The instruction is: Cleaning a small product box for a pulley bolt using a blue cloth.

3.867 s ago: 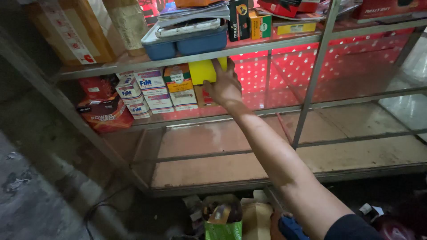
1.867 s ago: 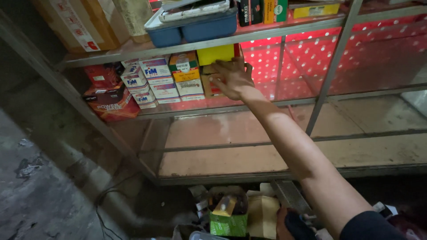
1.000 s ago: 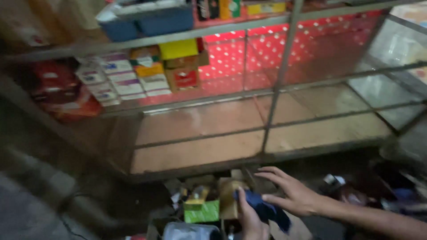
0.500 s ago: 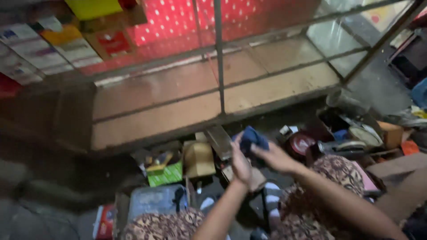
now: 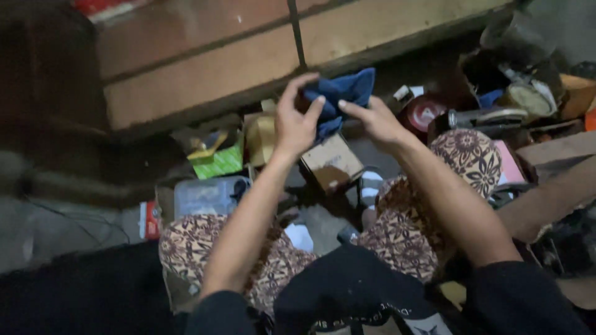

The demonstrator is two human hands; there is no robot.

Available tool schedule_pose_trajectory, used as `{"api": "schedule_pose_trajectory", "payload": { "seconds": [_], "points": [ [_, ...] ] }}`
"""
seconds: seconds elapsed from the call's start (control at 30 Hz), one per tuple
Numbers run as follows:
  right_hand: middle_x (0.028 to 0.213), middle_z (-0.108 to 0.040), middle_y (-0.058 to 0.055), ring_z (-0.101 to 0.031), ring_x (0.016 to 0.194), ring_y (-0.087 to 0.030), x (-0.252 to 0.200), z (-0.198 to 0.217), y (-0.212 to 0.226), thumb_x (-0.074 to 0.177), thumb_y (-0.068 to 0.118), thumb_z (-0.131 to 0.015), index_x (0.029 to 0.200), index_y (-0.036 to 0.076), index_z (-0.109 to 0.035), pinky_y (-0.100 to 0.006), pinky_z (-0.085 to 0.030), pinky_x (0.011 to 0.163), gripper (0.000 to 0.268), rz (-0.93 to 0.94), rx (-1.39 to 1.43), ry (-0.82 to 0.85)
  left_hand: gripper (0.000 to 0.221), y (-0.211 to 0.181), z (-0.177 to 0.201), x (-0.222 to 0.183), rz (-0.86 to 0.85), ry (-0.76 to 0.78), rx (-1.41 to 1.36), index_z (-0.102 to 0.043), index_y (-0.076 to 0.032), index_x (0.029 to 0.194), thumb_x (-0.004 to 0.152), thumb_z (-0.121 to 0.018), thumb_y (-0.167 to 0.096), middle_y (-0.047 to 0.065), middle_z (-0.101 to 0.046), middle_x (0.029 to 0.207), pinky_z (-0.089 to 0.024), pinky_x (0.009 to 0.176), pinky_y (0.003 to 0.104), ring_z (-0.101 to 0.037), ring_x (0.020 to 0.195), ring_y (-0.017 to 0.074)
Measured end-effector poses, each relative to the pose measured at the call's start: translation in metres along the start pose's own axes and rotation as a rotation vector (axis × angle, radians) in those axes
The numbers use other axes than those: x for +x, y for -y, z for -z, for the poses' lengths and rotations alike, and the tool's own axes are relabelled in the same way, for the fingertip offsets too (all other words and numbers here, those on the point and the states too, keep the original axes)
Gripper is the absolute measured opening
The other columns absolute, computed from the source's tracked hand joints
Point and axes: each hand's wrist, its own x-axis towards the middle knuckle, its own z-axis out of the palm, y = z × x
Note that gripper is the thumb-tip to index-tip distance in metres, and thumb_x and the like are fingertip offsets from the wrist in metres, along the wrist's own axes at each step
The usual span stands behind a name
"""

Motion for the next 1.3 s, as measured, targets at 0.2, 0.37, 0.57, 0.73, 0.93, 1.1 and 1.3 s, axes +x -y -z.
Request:
{"api": "schedule_pose_trajectory", "payload": {
  "seconds": [0.2, 0.37, 0.57, 0.73, 0.93, 1.1, 1.3],
  "points": [
    [0.116, -0.069, -0.001, -0.062, 0.103, -0.011, -0.004, 0.005, 0.002, 0.099, 0.016, -0.063, 0.130, 0.003, -0.066, -0.030, -0.050, 0.092, 0.034, 0.305, -0.242, -0.038, 0.055, -0.066, 0.007, 0.028, 0.218, 0.167, 0.179, -0.055, -0.009, 0.141, 0.089, -0.069, -0.006, 0.004, -0.071, 0.125, -0.051, 0.076, 0.029, -0.063, 0.083, 0.0168],
    [0.124, -0.070, 0.001, -0.061, 0.112, -0.008, -0.021, -0.010, 0.030, 0.104, 0.015, -0.060, 0.136, 0.001, -0.064, -0.026, -0.048, 0.101, 0.035, 0.495, -0.322, 0.004, 0.062, -0.012, 0.012, 0.031, -0.055, 0.232, 0.095, -0.049, -0.008, 0.151, 0.092, -0.062, 0.003, 0.006, -0.075, 0.126, -0.052, 0.112, 0.030, -0.071, 0.121, 0.0164],
    [0.110, -0.074, -0.003, -0.063, 0.102, -0.009, -0.010, 0.012, -0.001, 0.101, 0.020, -0.065, 0.120, 0.001, -0.071, -0.026, -0.052, 0.091, 0.027, 0.471, -0.455, -0.203, 0.055, 0.017, -0.015, 0.014, 0.024, 0.036, 0.042, -0.059, -0.006, 0.137, 0.083, -0.065, 0.005, 0.012, -0.073, 0.121, -0.054, 0.106, 0.032, -0.069, 0.115, 0.0191],
    [0.104, -0.060, -0.019, -0.062, 0.099, -0.035, -0.025, 0.013, 0.009, 0.086, 0.006, -0.074, 0.106, -0.005, -0.063, -0.040, -0.051, 0.088, 0.026, 0.843, -0.886, -0.318, 0.034, 0.050, -0.038, -0.014, 0.155, -0.185, 0.152, -0.069, -0.006, 0.111, 0.082, -0.084, -0.013, 0.006, -0.074, 0.098, -0.057, 0.087, 0.031, -0.070, 0.093, 0.0154],
    [0.124, -0.061, -0.019, -0.063, 0.113, -0.036, -0.032, -0.004, 0.000, 0.082, 0.003, -0.076, 0.091, -0.003, -0.050, -0.042, -0.052, 0.099, 0.028, 0.882, -0.961, -0.173, 0.021, 0.069, -0.069, -0.038, 0.311, -0.530, 0.012, -0.065, -0.006, 0.096, 0.089, -0.081, -0.019, 0.003, -0.067, 0.085, -0.053, 0.075, 0.030, -0.059, 0.080, 0.0117],
    [0.137, -0.057, -0.019, -0.061, 0.122, -0.035, -0.031, -0.003, -0.006, 0.084, -0.002, -0.071, 0.100, -0.001, -0.052, -0.037, -0.051, 0.102, 0.026, 0.818, -0.969, -0.028, 0.020, 0.042, -0.076, -0.042, 0.313, -0.583, -0.028, -0.064, -0.006, 0.098, 0.089, -0.079, -0.015, 0.002, -0.067, 0.090, -0.053, 0.078, 0.028, -0.062, 0.085, 0.0107],
    [0.147, -0.046, -0.017, -0.049, 0.136, -0.025, -0.034, 0.007, -0.007, 0.084, 0.006, -0.081, 0.144, 0.003, -0.031, -0.038, -0.043, 0.116, 0.078, 0.578, -0.714, 0.214, 0.027, 0.020, -0.069, -0.046, 0.402, -0.514, -0.401, -0.061, -0.004, 0.108, 0.091, -0.077, -0.017, 0.003, -0.063, 0.095, -0.051, 0.077, 0.029, -0.058, 0.087, 0.0139]
  ]
}}
